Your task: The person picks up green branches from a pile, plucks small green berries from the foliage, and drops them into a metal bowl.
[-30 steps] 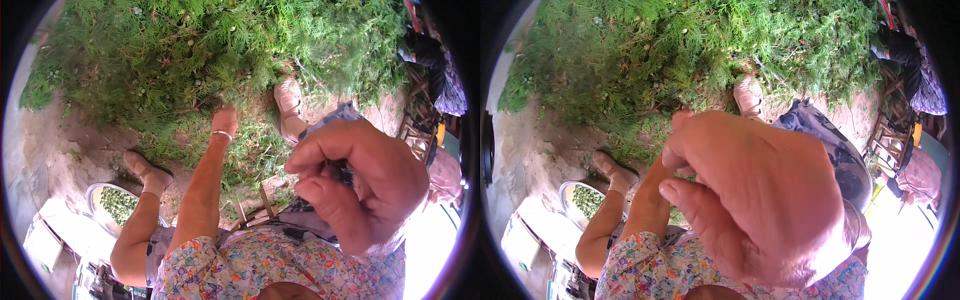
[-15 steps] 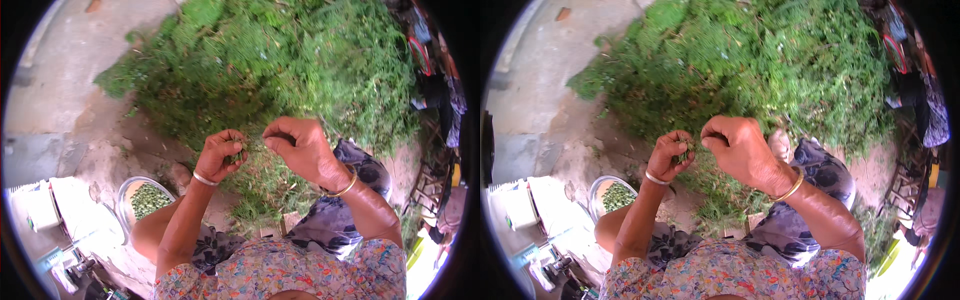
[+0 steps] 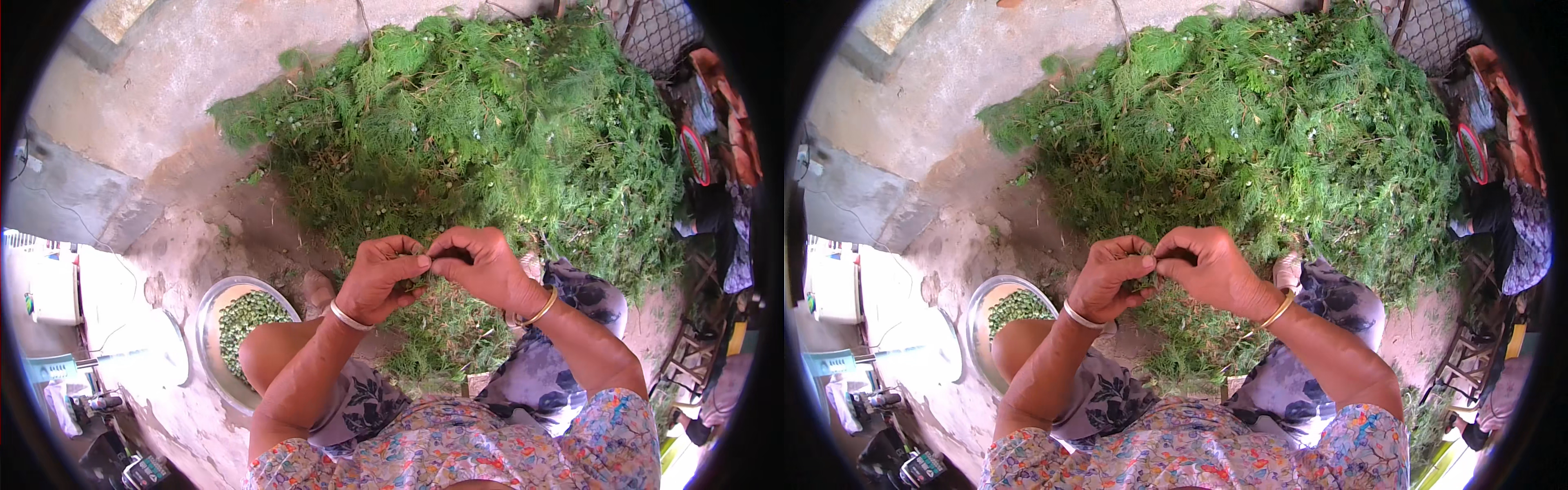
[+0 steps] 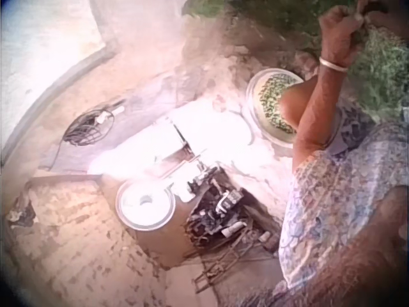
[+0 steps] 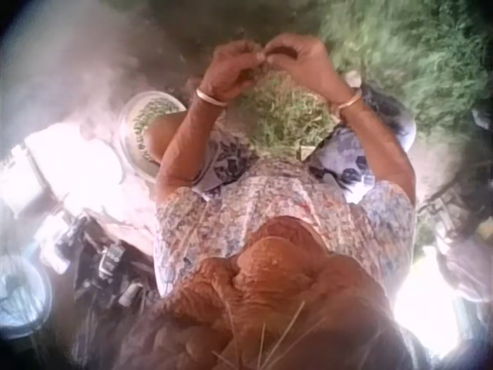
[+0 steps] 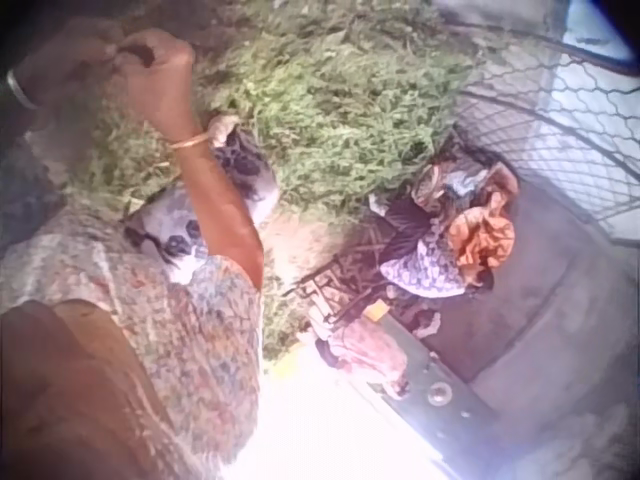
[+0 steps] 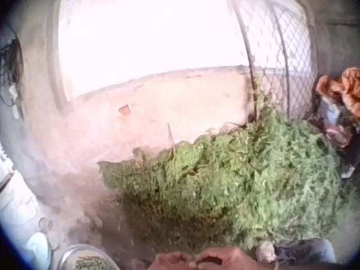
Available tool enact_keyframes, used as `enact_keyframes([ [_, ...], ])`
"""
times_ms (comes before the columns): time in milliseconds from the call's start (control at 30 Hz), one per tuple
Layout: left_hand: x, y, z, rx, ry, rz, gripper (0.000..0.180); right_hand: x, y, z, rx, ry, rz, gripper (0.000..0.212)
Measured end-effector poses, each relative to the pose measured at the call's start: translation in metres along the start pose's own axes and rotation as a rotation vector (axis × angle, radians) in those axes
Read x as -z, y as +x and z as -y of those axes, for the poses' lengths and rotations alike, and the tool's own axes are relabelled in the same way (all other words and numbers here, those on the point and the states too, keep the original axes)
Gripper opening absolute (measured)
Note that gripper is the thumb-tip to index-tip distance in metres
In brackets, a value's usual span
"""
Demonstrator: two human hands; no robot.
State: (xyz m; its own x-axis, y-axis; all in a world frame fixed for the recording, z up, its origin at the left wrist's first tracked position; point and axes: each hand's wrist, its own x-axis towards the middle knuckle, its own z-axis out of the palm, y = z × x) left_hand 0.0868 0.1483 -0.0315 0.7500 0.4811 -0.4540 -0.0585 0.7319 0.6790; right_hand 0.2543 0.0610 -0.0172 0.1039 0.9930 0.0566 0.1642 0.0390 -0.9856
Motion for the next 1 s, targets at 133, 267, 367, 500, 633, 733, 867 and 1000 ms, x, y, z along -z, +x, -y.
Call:
enact_keyframes([
  [133, 0.007, 0.003, -0.002, -0.014, -0.039, 0.057, 0.01, 0.004, 0.007, 0.0, -0.295, 0.228, 0.055, 0.012],
  [267, 0.006, 0.008, 0.0, -0.008, -0.041, -0.048, 0.01, 0.002, 0.012, -0.002, -0.151, 0.116, 0.044, 0.012],
  [367, 0.005, 0.009, 0.0, 0.015, -0.099, -0.002, 0.01, 0.009, 0.014, -0.001, -0.38, 0.278, 0.077, 0.014],
  [500, 0.003, 0.01, 0.002, 0.003, -0.117, 0.001, 0.01, 0.01, 0.012, 0.0, -0.338, 0.306, 0.104, 0.014],
  [633, -0.001, 0.011, 0.004, 0.0, -0.041, -0.045, 0.012, 0.007, 0.011, -0.001, -0.151, 0.066, 0.117, 0.014],
  [733, -0.002, 0.012, 0.003, 0.011, -0.068, -0.028, 0.012, 0.013, 0.013, 0.001, -0.26, 0.15, 0.142, 0.015],
  [867, -0.002, 0.011, 0.0, 0.011, -0.129, -0.011, 0.013, 0.018, 0.014, 0.004, -0.406, 0.291, 0.176, 0.016],
  [1000, -0.005, 0.01, -0.001, -0.026, -0.068, -0.032, 0.014, 0.009, 0.012, 0.001, -0.197, 0.195, 0.026, 0.011],
])
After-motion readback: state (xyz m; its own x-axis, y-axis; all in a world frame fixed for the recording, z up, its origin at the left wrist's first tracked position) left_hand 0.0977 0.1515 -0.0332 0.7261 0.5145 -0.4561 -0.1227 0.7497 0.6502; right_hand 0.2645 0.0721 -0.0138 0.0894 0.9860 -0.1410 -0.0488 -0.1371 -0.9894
